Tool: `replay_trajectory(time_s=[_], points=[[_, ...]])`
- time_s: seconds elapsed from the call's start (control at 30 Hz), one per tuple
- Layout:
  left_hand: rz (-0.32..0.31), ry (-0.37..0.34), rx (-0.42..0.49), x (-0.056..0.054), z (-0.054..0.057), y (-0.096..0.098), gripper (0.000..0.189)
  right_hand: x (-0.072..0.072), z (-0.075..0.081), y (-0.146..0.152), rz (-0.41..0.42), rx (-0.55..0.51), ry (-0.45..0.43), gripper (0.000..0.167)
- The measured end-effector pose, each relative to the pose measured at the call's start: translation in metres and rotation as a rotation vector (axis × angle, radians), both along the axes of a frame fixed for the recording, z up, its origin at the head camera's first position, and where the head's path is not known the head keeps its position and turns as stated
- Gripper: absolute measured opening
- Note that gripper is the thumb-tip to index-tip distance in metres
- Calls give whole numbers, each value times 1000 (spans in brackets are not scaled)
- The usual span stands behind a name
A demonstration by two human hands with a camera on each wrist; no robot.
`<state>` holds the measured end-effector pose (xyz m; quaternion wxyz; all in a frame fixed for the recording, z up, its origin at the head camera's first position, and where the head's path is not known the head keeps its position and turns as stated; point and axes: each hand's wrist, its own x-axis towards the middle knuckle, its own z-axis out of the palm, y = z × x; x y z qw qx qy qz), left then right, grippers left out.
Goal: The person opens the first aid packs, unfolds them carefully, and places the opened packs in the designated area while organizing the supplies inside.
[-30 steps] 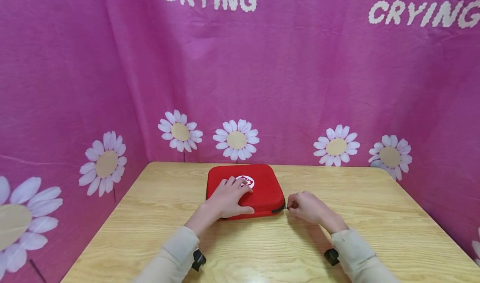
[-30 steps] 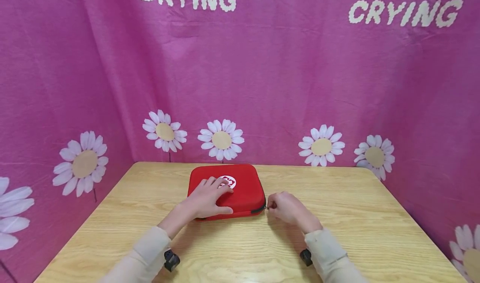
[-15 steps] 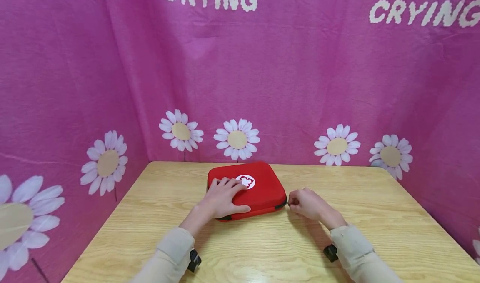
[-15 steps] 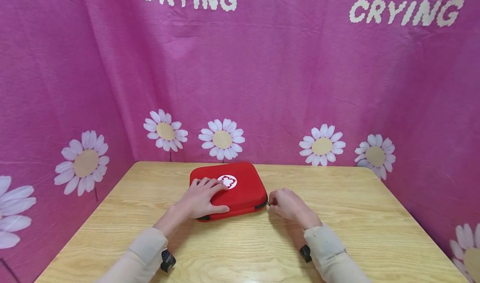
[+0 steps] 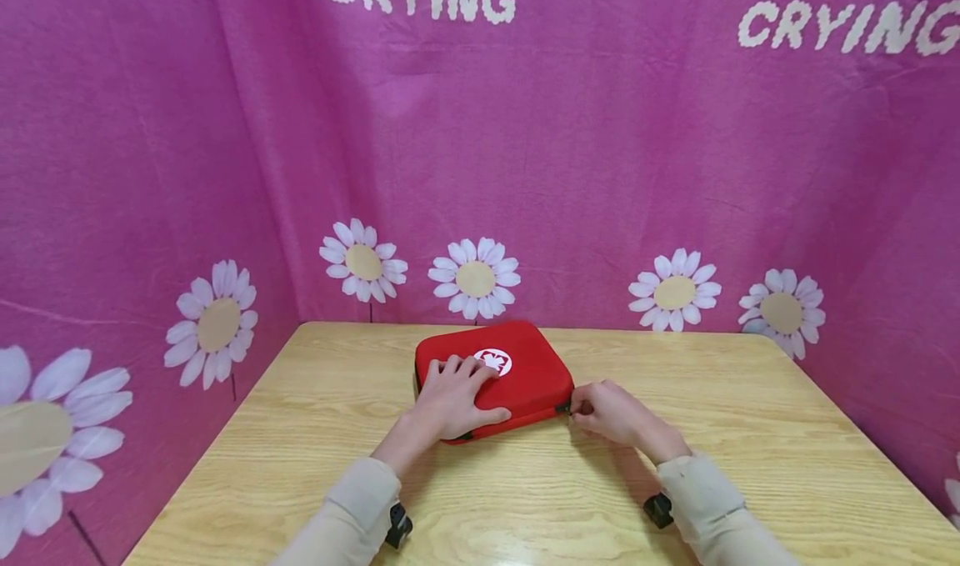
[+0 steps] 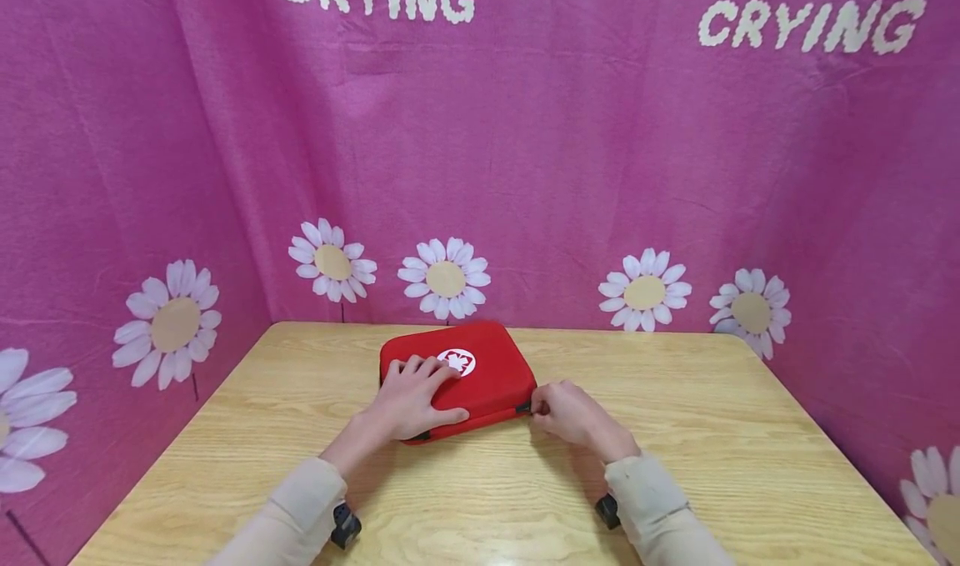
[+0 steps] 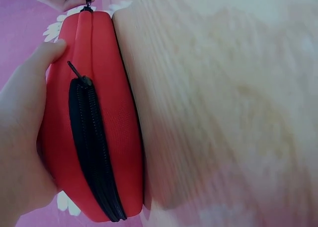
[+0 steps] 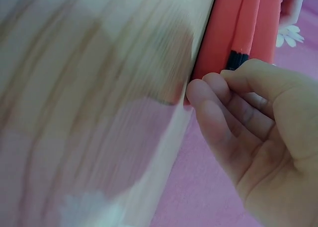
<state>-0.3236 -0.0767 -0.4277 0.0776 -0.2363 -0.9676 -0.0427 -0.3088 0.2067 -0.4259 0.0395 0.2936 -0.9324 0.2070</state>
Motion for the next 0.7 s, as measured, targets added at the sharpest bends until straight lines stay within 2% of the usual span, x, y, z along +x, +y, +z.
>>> replay_trajectory(time_s=[0.23,0.33,0.43,0.57,0.7], points=[[14,21,13,1,0,4,72,-1,-1,-7,48,35,68,15],[22,14,29,3,1,4,74,0,-1,-8,23,36,47,10],[8,-29,58,7,5,-1,75,3,-1,-8,-36,40,24,2],[-44,-121,200,5,16,-19,66,7,2,-6,-147,22,31,5],[-71,-137,358,-10,21,-42,52,8,10,-7,-220,-43,111,16]])
